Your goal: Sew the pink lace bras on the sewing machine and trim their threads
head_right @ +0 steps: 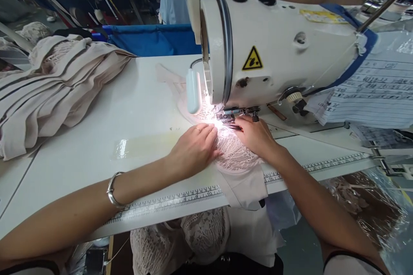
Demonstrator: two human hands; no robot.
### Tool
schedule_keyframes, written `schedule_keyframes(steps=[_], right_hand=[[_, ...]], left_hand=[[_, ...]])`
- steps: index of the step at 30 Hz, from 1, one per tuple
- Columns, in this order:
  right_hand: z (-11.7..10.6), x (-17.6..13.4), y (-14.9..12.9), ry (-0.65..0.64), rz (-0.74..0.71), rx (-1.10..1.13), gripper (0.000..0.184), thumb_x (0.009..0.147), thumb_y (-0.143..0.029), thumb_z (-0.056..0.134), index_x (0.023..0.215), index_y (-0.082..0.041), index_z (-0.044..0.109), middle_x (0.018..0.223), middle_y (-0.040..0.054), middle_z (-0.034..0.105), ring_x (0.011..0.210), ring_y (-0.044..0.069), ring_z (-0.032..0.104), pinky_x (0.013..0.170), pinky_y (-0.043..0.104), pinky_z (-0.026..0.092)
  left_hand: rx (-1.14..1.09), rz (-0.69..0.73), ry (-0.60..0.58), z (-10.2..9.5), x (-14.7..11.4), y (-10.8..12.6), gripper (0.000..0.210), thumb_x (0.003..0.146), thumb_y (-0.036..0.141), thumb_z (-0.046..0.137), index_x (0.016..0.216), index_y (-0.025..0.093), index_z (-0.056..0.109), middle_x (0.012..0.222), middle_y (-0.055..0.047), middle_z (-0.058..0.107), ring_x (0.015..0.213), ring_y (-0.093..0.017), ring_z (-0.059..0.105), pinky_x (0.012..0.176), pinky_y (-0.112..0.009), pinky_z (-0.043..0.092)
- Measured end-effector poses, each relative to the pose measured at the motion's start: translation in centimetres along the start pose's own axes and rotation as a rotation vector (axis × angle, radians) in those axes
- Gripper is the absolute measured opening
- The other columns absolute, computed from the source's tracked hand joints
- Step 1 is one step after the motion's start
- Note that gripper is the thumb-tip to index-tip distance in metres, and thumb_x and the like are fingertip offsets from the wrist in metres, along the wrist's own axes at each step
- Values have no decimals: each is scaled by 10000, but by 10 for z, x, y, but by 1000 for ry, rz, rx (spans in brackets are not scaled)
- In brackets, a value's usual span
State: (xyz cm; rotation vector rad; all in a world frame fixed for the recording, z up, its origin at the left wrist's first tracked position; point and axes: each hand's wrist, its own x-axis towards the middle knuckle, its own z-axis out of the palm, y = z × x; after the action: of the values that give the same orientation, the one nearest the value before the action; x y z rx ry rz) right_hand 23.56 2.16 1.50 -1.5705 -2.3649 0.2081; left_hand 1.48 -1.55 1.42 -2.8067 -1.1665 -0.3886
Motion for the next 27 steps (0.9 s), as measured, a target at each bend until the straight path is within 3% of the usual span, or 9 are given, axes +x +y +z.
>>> schedule_keyframes(steps=[3, 7, 10, 21, 27], right_hand=[[0, -3, 2, -2, -30, -48, 117, 836, -211, 548, 845, -221, 664, 805, 53, 687, 699, 207, 603, 625, 301, 435], [-5, -7, 6, -15, -242, -63, 519, 788, -49, 454, 1200, -245, 701, 939, 35, 711, 765, 170, 617, 602, 252, 429], [-7, -9, 6, -12, -345, -153, 711, 722, 14, 410, 1301, -284, 695, 890, 18, 686, 708, 144, 588, 534, 242, 369], [-6, -7, 0, 23, -368, -196, 682, 694, 17, 430, 1270, -222, 707, 926, 33, 709, 719, 158, 611, 543, 274, 376], [0, -7, 1, 69, -377, -192, 571, 770, -11, 446, 1228, -208, 725, 917, 45, 717, 724, 171, 632, 575, 278, 428]], left_hand=[[76, -2, 30, 11, -4, 10, 441, 1044, 293, 431, 1313, -40, 537, 1317, -272, 626, 1228, -352, 590, 1052, -481, 473], [94, 35, 36, 18, -4, 7, 404, 1017, 114, 366, 1345, -83, 499, 1309, -287, 627, 1253, -356, 594, 1082, -506, 467], [96, 66, 26, 18, -3, 0, 390, 1016, 79, 338, 1326, -74, 520, 1277, -264, 649, 1223, -337, 614, 1070, -492, 493], [-104, 210, 79, 22, -1, -46, 383, 1054, 120, 335, 1352, -34, 521, 1372, -260, 619, 1313, -320, 585, 1130, -511, 489], [-146, 248, -14, 6, 8, -70, 370, 1059, 98, 338, 1364, 73, 545, 1441, -179, 603, 1318, -264, 590, 1083, -445, 519]])
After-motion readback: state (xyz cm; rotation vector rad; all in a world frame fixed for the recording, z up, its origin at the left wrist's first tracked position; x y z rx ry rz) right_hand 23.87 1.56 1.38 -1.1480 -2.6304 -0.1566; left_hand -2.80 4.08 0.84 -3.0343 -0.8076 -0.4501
